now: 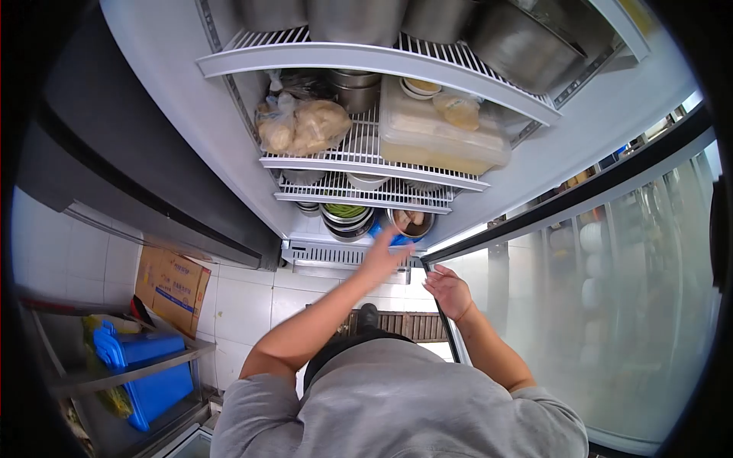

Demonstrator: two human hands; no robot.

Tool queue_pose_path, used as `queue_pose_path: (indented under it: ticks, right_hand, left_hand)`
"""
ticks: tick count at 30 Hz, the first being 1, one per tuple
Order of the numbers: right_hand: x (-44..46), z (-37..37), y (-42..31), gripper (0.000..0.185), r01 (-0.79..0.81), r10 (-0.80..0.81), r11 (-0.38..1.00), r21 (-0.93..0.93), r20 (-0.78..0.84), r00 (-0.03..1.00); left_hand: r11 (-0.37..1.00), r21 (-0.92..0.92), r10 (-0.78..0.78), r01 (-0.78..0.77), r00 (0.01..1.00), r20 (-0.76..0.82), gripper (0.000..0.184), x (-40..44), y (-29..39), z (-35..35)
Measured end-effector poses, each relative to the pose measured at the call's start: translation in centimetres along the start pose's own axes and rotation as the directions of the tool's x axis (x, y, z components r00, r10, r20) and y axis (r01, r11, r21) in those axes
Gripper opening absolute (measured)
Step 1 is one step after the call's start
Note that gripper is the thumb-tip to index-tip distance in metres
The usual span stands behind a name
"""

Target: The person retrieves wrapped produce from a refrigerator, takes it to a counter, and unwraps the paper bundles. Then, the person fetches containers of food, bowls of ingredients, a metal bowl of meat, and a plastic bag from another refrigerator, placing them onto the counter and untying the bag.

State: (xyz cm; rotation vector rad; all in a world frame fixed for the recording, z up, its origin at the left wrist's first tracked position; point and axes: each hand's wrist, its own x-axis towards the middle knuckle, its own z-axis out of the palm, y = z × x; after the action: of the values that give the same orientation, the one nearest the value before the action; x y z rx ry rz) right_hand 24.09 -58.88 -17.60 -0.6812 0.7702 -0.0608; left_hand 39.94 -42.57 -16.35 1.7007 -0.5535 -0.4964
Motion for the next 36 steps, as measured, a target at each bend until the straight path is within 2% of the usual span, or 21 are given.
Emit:
queue_pose_path:
  ticks: [1, 4, 7, 8, 10, 13, 16, 17, 20, 21, 22, 24, 25, 28, 29, 31, 32, 33, 34, 35, 36]
  right_hand:
    - [-1.1, 2.1, -0.4, 0.041, 0.0, -0.006, 0.999, 0.053, 0.102, 0.995]
    - [-3.3, 8.4, -1.8, 0.043, -0.065, 0.007, 0.989, 0.133, 0.395, 0.919]
    - [-3.1, 12.1, -3.2, 0.044, -0.182, 0.126, 0.982, 0.041, 0.575, 0.808]
    - [-2.7, 13.2, -3.6, 0.043, -0.225, 0.188, 0.974, -0.017, 0.612, 0.768]
    - [-2.2, 15.6, -4.1, 0.048, -0.2, 0.333, 0.939, -0.279, 0.598, 0.729]
    - [-1.6, 19.4, -2.6, 0.054, -0.136, 0.491, 0.83, -0.542, 0.591, 0.64]
    - [-1.3, 23.7, -1.5, 0.055, -0.038, 0.657, 0.599, -0.8, 0.464, 0.594]
    - [-1.9, 25.7, -1.1, 0.059, -0.043, 0.696, 0.514, -0.857, 0.386, 0.605]
    - [-1.2, 27.7, 1.3, 0.061, -0.2, 0.76, 0.536, -0.82, 0.366, 0.537]
    - [-0.8, 28.0, 2.0, 0.061, -0.257, 0.747, 0.605, -0.754, 0.424, 0.513]
    - [-0.9, 28.6, 2.6, 0.061, -0.265, 0.732, 0.639, -0.722, 0.463, 0.5]
    - [-1.2, 30.0, 3.4, 0.063, -0.275, 0.689, 0.707, -0.651, 0.549, 0.473]
    - [-1.5, 30.4, 3.7, 0.059, -0.195, 0.667, 0.708, -0.679, 0.551, 0.501]
    - [-1.9, 32.0, 3.4, 0.055, 0.125, 0.687, 0.451, -0.884, 0.433, 0.584]
    - [-2.3, 32.6, 2.9, 0.049, 0.162, 0.68, 0.353, -0.922, 0.371, 0.632]
    - [-2.0, 33.0, 0.5, 0.043, 0.438, 0.487, -0.025, -0.899, 0.371, 0.79]
    - [-1.0, 31.2, -0.8, 0.03, 0.494, 0.152, 0.122, -0.861, 0.508, 0.848]
    - [-0.8, 30.9, -3.2, 0.027, 0.477, -0.05, 0.283, -0.832, 0.484, 0.874]
    - [-0.9, 30.9, -6.2, 0.022, 0.529, -0.297, 0.138, -0.837, 0.475, 0.829]
    - [-0.2, 30.4, -9.2, 0.022, 0.505, -0.532, -0.063, -0.861, 0.457, 0.713]
    - [0.9, 29.4, -12.3, 0.024, 0.517, -0.644, -0.337, -0.786, 0.594, 0.483]
  left_hand:
    - [1.0, 0.026, 0.002, -0.005, 0.992, 0.13, 0.064, -2.1, 1.3, 0.6]
    - [0.963, -0.265, 0.05, 0.038, 0.946, 0.319, 0.059, -5.2, 5.5, -0.8]
    - [0.952, -0.278, -0.054, 0.126, 0.966, 0.254, 0.049, -5.5, 4.3, -3.5]
    - [0.983, -0.176, -0.006, 0.044, 0.977, 0.214, 0.044, -5.9, 4.4, -4.5]
    - [0.994, 0.034, 0.094, -0.1, 0.986, 0.136, 0.033, -7.4, 5.5, -6.9]
    - [0.992, -0.065, -0.105, 0.112, 0.989, 0.108, 0.027, -9.9, 5.7, -10.0]
    - [0.987, 0.087, 0.141, -0.135, 0.988, -0.068, 0.024, -12.5, 3.4, -12.1]
    - [0.967, 0.189, 0.195, -0.168, 0.971, -0.136, 0.024, -13.1, 3.2, -12.7]
    - [0.972, 0.147, 0.221, -0.181, 0.915, -0.337, 0.022, -15.3, 1.3, -13.9]
    - [0.99, -0.001, 0.129, -0.14, 0.914, -0.385, 0.023, -15.7, 1.1, -14.5]
    - [0.959, -0.269, -0.031, -0.088, 0.913, -0.407, 0.025, -15.9, 1.2, -15.0]
    - [0.689, -0.725, -0.335, 0.006, 0.889, -0.311, 0.028, -16.1, 1.6, -16.4]
    - [0.703, -0.711, -0.312, 0.02, 0.907, -0.283, 0.027, -16.2, 1.5, -17.2]
    - [0.978, -0.187, -0.14, 0.095, 0.96, -0.242, 0.026, -16.5, 3.0, -19.4]
    - [0.995, -0.1, -0.014, -0.011, 0.969, -0.247, 0.025, -16.6, 2.9, -19.8]
    - [1.0, 0.02, 0.006, -0.001, 0.968, -0.253, 0.024, -17.0, 1.9, -21.7]
    - [0.997, 0.083, 0.019, 0.002, 0.967, -0.252, 0.024, -17.3, 1.3, -22.9]
    - [0.995, 0.06, -0.059, 0.08, 0.953, -0.298, 0.022, -17.8, 0.4, -23.9]
    - [0.987, 0.032, -0.136, 0.156, 0.93, -0.341, 0.02, -18.5, -0.6, -24.6]
    - [0.973, 0.0, -0.213, 0.231, 0.899, -0.383, 0.019, -19.0, -1.4, -24.9]
    - [0.958, -0.085, -0.284, 0.272, 0.88, -0.381, 0.016, -19.3, -1.7, -25.0]
